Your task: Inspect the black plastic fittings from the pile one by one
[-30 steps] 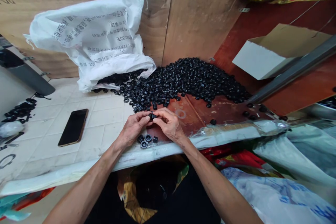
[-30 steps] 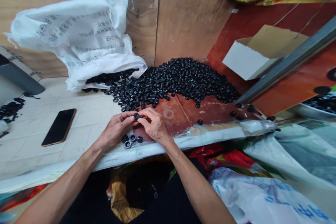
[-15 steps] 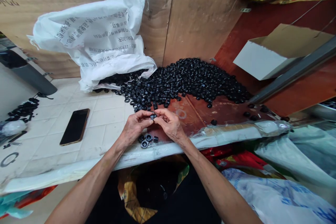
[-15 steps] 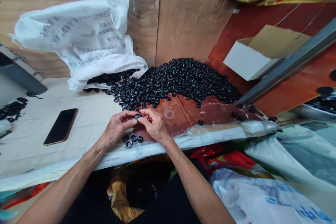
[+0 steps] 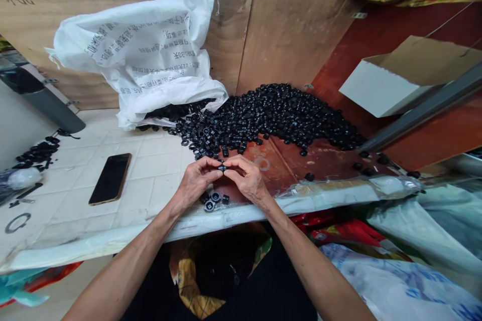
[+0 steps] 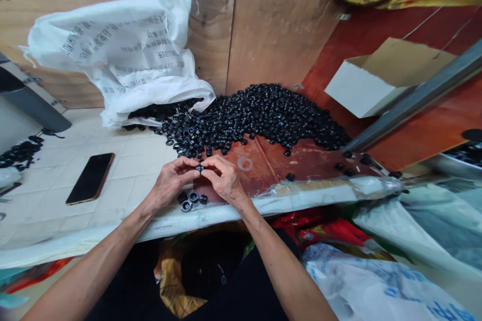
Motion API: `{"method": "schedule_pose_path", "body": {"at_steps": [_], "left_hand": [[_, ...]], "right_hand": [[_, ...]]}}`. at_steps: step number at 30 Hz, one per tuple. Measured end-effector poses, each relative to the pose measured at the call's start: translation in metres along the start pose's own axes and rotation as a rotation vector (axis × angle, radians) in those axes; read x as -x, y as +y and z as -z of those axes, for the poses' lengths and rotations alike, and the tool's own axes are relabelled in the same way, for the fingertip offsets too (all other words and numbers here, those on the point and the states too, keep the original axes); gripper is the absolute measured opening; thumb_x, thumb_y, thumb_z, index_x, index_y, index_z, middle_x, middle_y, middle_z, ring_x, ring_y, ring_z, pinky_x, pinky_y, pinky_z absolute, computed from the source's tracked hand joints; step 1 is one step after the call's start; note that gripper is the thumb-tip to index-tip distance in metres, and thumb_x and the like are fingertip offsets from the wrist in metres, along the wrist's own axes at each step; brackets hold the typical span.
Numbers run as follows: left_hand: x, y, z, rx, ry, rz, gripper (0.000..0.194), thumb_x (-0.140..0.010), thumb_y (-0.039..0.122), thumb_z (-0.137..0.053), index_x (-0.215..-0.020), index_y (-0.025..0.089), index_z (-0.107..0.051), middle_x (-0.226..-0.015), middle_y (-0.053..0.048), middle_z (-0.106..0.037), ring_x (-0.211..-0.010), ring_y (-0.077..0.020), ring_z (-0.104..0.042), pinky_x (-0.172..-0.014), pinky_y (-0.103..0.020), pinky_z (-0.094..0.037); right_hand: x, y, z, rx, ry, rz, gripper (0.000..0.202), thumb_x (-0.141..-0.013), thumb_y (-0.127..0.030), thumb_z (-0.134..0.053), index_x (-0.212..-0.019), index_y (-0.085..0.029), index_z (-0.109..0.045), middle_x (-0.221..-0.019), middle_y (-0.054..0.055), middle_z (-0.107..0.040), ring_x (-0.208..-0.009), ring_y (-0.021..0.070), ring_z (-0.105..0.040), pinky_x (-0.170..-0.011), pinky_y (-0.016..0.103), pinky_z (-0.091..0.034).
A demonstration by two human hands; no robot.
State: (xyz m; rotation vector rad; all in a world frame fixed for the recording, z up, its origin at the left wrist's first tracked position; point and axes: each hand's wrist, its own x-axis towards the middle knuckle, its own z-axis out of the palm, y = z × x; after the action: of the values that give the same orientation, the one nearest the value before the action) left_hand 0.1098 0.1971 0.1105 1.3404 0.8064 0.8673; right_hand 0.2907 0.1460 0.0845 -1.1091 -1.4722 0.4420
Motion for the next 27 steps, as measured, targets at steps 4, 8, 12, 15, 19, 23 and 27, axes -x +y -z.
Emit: {"method": "schedule_pose_path", "body": {"at_steps": [4,8,12,15,19,23,27], "left_hand": [[-0.001,0.001,-0.002,0.007,0.003,-0.006,0.031,-0.069,0.029,-0.088,-0.095,0.018,-0.073,-0.085,-0.001,-0.072,-0.074,-0.0135,-0.064,-0.073,-0.026,-0.052],[-0.001,-0.004,-0.003,-0.010,-0.022,-0.061,0.031,-0.072,0.029,-0.086,-0.098,0.017,-0.073,-0.092,-0.002,-0.073,-0.078,-0.0140,-0.066,-0.077,-0.027,-0.054],[-0.001,-0.006,-0.004,-0.036,-0.029,-0.076,0.030,-0.075,0.029,-0.084,-0.101,0.017,-0.072,-0.094,-0.002,-0.073,-0.078,-0.0137,-0.066,-0.076,-0.026,-0.054],[-0.001,-0.005,-0.003,-0.032,-0.017,-0.075,0.028,-0.076,0.028,-0.083,-0.100,0.017,-0.072,-0.091,-0.001,-0.072,-0.077,-0.0134,-0.065,-0.075,-0.026,-0.053],[-0.001,-0.007,-0.002,-0.061,-0.040,-0.081,0.027,-0.078,0.027,-0.081,-0.102,0.017,-0.072,-0.087,-0.001,-0.071,-0.074,-0.0129,-0.063,-0.071,-0.025,-0.051],[-0.001,-0.010,-0.001,-0.031,-0.031,-0.090,0.026,-0.078,0.026,-0.082,-0.101,0.018,-0.073,-0.090,-0.002,-0.071,-0.078,-0.0131,-0.063,-0.073,-0.024,-0.050],[-0.001,-0.006,-0.001,-0.032,-0.011,-0.083,0.027,-0.075,0.024,-0.082,-0.100,0.018,-0.073,-0.088,-0.001,-0.070,-0.075,-0.0125,-0.062,-0.071,-0.024,-0.049]], "right_hand": [[0.003,0.002,-0.002,-0.037,-0.001,-0.054,0.019,-0.088,-0.024,-0.069,-0.106,-0.022,-0.070,-0.098,0.005,-0.074,-0.085,0.0189,-0.071,-0.077,0.031,-0.059],[0.004,0.003,-0.005,0.000,0.007,-0.098,0.028,-0.094,-0.031,-0.065,-0.121,-0.022,-0.065,-0.082,0.001,-0.071,-0.069,0.0161,-0.068,-0.067,0.027,-0.056],[0.005,0.000,-0.004,0.057,-0.019,-0.073,0.023,-0.097,-0.033,-0.060,-0.116,-0.020,-0.065,-0.073,-0.001,-0.067,-0.061,0.0148,-0.064,-0.061,0.026,-0.052],[0.005,-0.003,-0.002,0.086,-0.068,-0.065,0.018,-0.096,-0.034,-0.061,-0.104,-0.020,-0.069,-0.072,-0.001,-0.066,-0.059,0.0137,-0.061,-0.059,0.024,-0.049],[0.004,-0.005,0.000,0.216,-0.028,-0.103,0.043,-0.101,-0.039,-0.055,-0.062,-0.021,-0.056,-0.054,-0.003,-0.052,-0.051,0.0115,-0.048,-0.054,0.025,-0.040],[0.004,-0.008,0.002,0.160,-0.042,-0.091,0.031,-0.097,-0.039,-0.060,-0.073,-0.020,-0.063,-0.059,-0.004,-0.054,-0.053,0.0114,-0.047,-0.054,0.025,-0.039],[0.004,-0.009,0.003,0.141,-0.048,-0.062,0.030,-0.094,-0.037,-0.065,-0.069,-0.021,-0.059,-0.061,-0.003,-0.055,-0.054,0.0119,-0.048,-0.056,0.026,-0.042]]}}
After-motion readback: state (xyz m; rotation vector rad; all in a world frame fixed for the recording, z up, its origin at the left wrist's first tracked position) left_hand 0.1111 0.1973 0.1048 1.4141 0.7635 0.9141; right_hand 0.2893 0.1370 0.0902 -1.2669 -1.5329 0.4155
